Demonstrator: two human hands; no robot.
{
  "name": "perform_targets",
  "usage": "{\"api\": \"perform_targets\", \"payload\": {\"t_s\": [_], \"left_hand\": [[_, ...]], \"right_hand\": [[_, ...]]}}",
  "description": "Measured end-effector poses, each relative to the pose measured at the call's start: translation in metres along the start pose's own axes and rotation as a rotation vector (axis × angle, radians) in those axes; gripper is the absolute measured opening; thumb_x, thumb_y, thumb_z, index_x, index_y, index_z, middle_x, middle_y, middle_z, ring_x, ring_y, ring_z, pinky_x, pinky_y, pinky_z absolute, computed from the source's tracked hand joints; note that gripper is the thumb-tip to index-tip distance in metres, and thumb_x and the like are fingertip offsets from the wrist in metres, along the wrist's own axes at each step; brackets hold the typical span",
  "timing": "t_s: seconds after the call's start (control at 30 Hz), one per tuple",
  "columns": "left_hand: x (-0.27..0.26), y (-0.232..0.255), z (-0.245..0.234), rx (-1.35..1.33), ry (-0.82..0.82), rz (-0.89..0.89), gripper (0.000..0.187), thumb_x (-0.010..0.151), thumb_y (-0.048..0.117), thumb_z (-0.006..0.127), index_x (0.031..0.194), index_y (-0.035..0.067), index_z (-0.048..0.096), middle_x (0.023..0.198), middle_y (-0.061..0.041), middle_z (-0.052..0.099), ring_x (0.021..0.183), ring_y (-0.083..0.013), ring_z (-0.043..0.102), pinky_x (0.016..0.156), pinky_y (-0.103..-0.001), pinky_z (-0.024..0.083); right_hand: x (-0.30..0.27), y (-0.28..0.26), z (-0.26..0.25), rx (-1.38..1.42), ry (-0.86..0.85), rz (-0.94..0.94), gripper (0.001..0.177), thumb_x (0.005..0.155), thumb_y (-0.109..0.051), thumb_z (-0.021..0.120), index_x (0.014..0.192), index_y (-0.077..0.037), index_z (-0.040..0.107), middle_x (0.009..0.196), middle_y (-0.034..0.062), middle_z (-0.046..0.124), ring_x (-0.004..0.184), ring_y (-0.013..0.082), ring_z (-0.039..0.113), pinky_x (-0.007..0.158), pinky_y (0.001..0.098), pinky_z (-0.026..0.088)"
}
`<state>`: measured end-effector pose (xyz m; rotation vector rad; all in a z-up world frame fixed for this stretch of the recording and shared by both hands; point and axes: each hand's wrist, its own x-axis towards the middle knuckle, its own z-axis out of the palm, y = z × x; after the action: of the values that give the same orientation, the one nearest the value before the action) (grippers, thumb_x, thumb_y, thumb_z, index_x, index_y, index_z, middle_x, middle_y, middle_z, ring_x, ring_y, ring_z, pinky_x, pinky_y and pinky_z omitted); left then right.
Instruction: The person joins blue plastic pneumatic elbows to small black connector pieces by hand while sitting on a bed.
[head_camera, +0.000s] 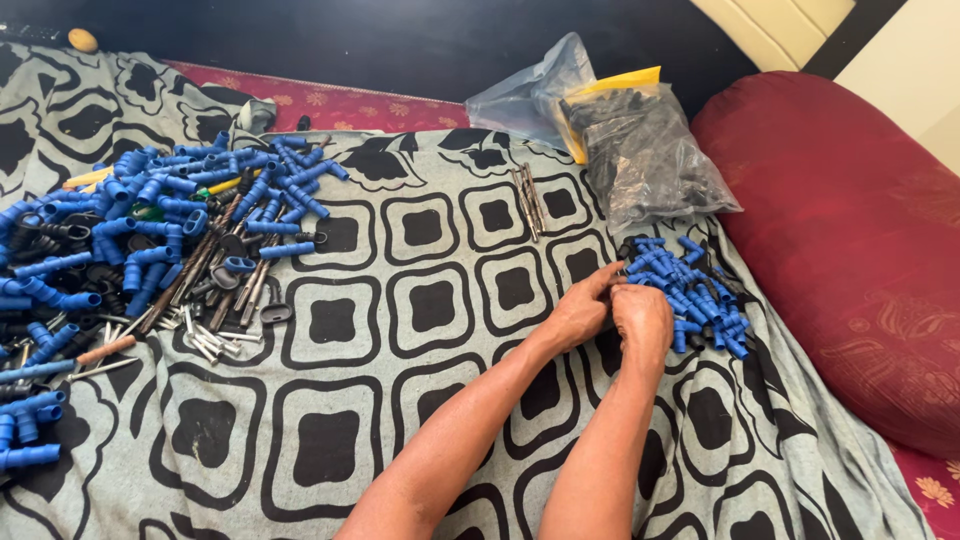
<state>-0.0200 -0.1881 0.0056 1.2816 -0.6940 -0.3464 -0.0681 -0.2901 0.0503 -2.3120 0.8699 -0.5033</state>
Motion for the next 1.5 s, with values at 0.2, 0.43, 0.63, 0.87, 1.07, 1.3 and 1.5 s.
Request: {"api": "perform_targets", "payload": {"t_s": [0.2,0.43,0.63,0.87,1.07,1.3,1.5], "left_hand": [[0.005,-0.036,-0.001,-0.134,0.065,0.027,0.059,0.093,-0.01,0.049,0.151,-0.001,0.046,0.141,-0.018,0.061,0.128,-0.0216,0.058,0.108,-0.031,0.045],[-0.025,-0.036,-0.025,-0.388,0.121,0.135,0.064,0.088,-0.013,0.041,0.15,0.0,0.053,0.131,-0.011,0.065,0.115,-0.0154,0.062,0.102,-0.028,0.049],[-0.09,0.036,-0.063,-0.017,0.423,0.166,0.04,0.098,-0.004,0.046,0.135,0.004,0.06,0.113,-0.009,0.067,0.1,-0.0164,0.063,0.086,-0.032,0.054],[-0.156,0.079,-0.139,0.473,0.779,0.182,0.045,0.086,-0.003,0.052,0.13,0.002,0.061,0.109,-0.024,0.068,0.097,-0.0369,0.069,0.083,-0.042,0.056],[-0.197,0.11,-0.184,0.72,0.79,0.069,0.032,0.086,0.003,0.054,0.114,0.001,0.068,0.104,-0.024,0.072,0.099,-0.043,0.068,0.085,-0.05,0.053],[-0.2,0.121,-0.214,0.946,0.781,-0.134,0.018,0.088,0.011,0.058,0.095,0.002,0.072,0.101,-0.022,0.071,0.101,-0.0416,0.069,0.088,-0.049,0.055],[-0.209,0.128,-0.244,1.22,0.989,-0.291,0.025,0.089,0.021,0.063,0.106,0.005,0.071,0.114,-0.017,0.065,0.112,-0.0345,0.055,0.091,-0.048,0.047]], "right_hand": [[0.001,0.0,-0.002,0.025,0.033,-0.016,0.025,0.091,-0.026,0.071,0.1,-0.005,0.079,0.081,0.0127,0.074,0.071,0.0236,0.068,0.064,0.0369,0.052],[-0.018,-0.037,0.017,0.22,-0.196,-0.026,0.027,0.093,-0.027,0.071,0.101,-0.003,0.078,0.08,0.012,0.073,0.069,0.0221,0.067,0.061,0.0363,0.051],[-0.052,-0.081,0.052,0.482,-0.436,-0.064,0.03,0.096,-0.026,0.068,0.104,0.003,0.072,0.081,0.0073,0.071,0.065,0.0147,0.064,0.055,0.0292,0.05],[-0.114,-0.131,0.126,0.82,-0.752,-0.262,0.024,0.1,-0.021,0.063,0.109,0.0,0.068,0.09,0.0047,0.071,0.077,0.0109,0.066,0.067,0.0233,0.052],[-0.164,-0.155,0.136,0.751,-0.928,-0.361,0.022,0.1,-0.016,0.062,0.118,-0.004,0.064,0.09,0.0006,0.068,0.079,0.0044,0.058,0.068,0.0203,0.047],[-0.19,-0.171,0.129,0.565,-0.903,-0.371,0.021,0.1,-0.016,0.063,0.117,-0.004,0.067,0.085,0.0003,0.066,0.07,0.0085,0.054,0.062,0.0246,0.044],[-0.22,-0.193,0.146,0.085,-0.525,-0.655,0.033,0.09,-0.033,0.068,0.114,-0.01,0.072,0.099,0.0077,0.077,0.089,0.0202,0.074,0.081,0.0331,0.055]]}}
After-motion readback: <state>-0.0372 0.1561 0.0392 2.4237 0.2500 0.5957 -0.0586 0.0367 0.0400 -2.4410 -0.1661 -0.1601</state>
